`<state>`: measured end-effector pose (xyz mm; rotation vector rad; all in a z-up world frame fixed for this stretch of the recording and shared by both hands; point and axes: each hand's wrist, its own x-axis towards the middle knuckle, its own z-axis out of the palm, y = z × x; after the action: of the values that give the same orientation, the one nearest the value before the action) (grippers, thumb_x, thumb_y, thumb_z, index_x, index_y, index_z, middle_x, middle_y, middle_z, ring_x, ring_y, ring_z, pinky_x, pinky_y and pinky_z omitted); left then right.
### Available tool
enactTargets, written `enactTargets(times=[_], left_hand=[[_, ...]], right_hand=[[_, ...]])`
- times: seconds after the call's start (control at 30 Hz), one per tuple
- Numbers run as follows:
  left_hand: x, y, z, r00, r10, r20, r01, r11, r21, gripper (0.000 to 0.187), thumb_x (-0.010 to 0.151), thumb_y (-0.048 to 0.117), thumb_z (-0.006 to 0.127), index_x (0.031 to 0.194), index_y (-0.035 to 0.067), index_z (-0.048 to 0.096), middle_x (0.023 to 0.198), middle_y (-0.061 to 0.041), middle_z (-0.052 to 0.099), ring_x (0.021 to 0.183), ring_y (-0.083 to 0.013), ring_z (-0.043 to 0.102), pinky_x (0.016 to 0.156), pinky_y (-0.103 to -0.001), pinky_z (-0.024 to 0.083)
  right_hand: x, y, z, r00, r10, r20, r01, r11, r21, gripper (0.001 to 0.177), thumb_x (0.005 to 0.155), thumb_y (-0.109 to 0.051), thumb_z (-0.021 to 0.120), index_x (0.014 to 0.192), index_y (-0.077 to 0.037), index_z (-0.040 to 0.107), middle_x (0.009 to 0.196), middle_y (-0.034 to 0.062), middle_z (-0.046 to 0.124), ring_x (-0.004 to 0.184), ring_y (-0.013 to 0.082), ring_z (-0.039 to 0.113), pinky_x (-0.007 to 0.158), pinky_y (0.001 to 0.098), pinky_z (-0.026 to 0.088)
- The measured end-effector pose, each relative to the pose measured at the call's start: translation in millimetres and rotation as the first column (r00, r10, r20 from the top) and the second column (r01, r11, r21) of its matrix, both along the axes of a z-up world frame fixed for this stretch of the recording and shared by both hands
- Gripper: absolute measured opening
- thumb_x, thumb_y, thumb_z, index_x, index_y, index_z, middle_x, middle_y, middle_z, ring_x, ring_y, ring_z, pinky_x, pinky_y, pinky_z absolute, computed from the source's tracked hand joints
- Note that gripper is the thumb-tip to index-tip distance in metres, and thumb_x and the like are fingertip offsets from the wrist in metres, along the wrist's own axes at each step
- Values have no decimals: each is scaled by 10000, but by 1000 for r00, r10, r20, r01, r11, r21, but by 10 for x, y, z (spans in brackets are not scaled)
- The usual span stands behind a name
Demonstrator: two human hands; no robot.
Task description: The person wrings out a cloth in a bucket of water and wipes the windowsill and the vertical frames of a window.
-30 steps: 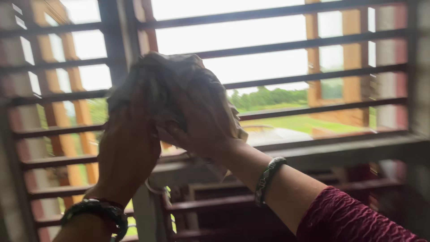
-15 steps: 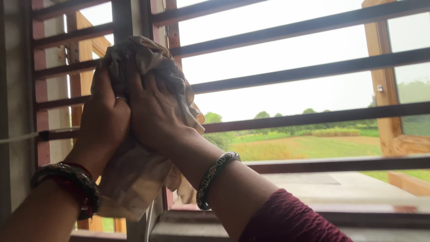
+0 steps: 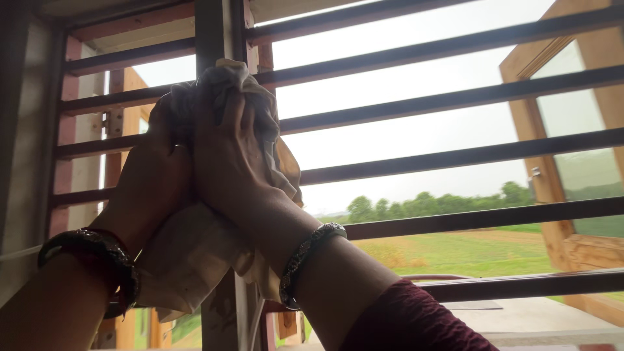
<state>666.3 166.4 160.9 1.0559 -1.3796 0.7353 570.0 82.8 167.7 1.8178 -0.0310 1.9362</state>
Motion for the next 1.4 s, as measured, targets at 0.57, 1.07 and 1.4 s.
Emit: enactTargets(times=[0.57,1.07,1.4], left_hand=[[311,-442,-367,899,-392,195,433,862,-265,412,974,33,427,1383,1,453,1245,-217,632,1119,-325,670,909,-406,557],[287,-358,-395,826,-550,123,563,804,-191,362,997,25,462,1353,-37,487,1241,-187,612,1149,-253,627,948,-370,522],[154,-141,-1207,898,-438,49,434,860,-270,417,967,12,407,1364,0,535,1060,-172,638,923,-229,622,782,-366,510]], right_hand=[[104,89,-229,928,-330,174,296,935,196,849,824,-379,698,1522,-111,297,1368,284,404,1305,458,437,1045,582,425],[115,596,-391,950,140,279,-195,964,178,588,991,-415,501,1459,-71,412,1354,239,537,1271,411,567,1040,546,474],[68,330,-1192,984,-155,91,138,975,172,587,963,-411,548,1432,-76,437,1351,235,528,1277,418,549,1045,555,470]])
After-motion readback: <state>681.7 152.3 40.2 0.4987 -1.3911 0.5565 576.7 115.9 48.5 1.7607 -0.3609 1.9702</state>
